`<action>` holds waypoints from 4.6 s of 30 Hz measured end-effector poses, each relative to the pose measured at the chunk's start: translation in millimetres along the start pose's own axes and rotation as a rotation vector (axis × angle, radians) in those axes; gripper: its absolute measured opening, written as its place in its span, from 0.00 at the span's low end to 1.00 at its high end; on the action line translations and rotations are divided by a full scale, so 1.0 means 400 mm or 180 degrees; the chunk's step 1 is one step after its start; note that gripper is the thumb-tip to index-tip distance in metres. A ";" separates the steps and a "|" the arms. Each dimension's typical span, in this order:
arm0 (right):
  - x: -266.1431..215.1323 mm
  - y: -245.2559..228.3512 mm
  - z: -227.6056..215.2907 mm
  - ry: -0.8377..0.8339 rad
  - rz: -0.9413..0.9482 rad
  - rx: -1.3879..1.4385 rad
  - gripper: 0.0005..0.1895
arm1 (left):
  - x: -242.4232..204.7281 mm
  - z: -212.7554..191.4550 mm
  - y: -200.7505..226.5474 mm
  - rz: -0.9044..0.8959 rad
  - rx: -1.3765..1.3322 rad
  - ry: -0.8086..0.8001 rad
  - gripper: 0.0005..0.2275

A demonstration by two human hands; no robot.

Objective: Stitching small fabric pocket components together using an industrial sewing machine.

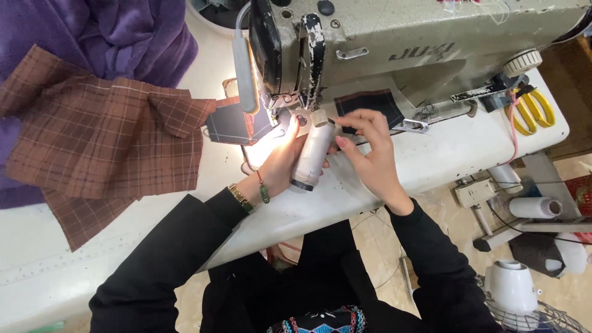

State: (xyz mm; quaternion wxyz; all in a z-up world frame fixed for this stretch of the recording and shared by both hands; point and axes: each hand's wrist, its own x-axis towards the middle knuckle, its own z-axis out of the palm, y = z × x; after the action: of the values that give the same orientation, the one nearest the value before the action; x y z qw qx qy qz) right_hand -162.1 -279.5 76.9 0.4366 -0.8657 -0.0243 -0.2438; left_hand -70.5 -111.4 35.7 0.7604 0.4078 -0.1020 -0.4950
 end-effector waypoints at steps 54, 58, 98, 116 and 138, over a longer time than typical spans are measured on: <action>-0.082 0.315 -0.282 -0.0202 0.0019 -0.2122 0.08 | -0.263 -0.100 0.082 0.0428 0.2237 0.1356 0.24; -0.090 0.290 -0.323 -0.0315 -0.0122 -0.2408 0.08 | -0.280 -0.066 0.101 0.0348 0.2157 0.1522 0.26; -0.056 0.263 -0.256 -0.0676 -0.0301 -0.2541 0.15 | -0.276 -0.004 0.050 0.0638 0.2917 0.0423 0.28; -0.056 0.244 -0.166 -0.0416 -0.0479 -0.1267 0.11 | 0.468 0.072 -0.023 0.0630 0.2874 0.2398 0.25; -0.006 -0.041 -0.076 -0.1304 0.0130 -0.0009 0.09 | -0.137 0.056 -0.018 0.0985 0.2137 0.0468 0.09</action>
State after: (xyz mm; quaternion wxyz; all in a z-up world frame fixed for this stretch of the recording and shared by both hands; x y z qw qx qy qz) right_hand -180.5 -292.4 103.1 0.4262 -0.8981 -0.0946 -0.0538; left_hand -114.6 -78.6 58.4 0.6555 0.6486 -0.2642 -0.2826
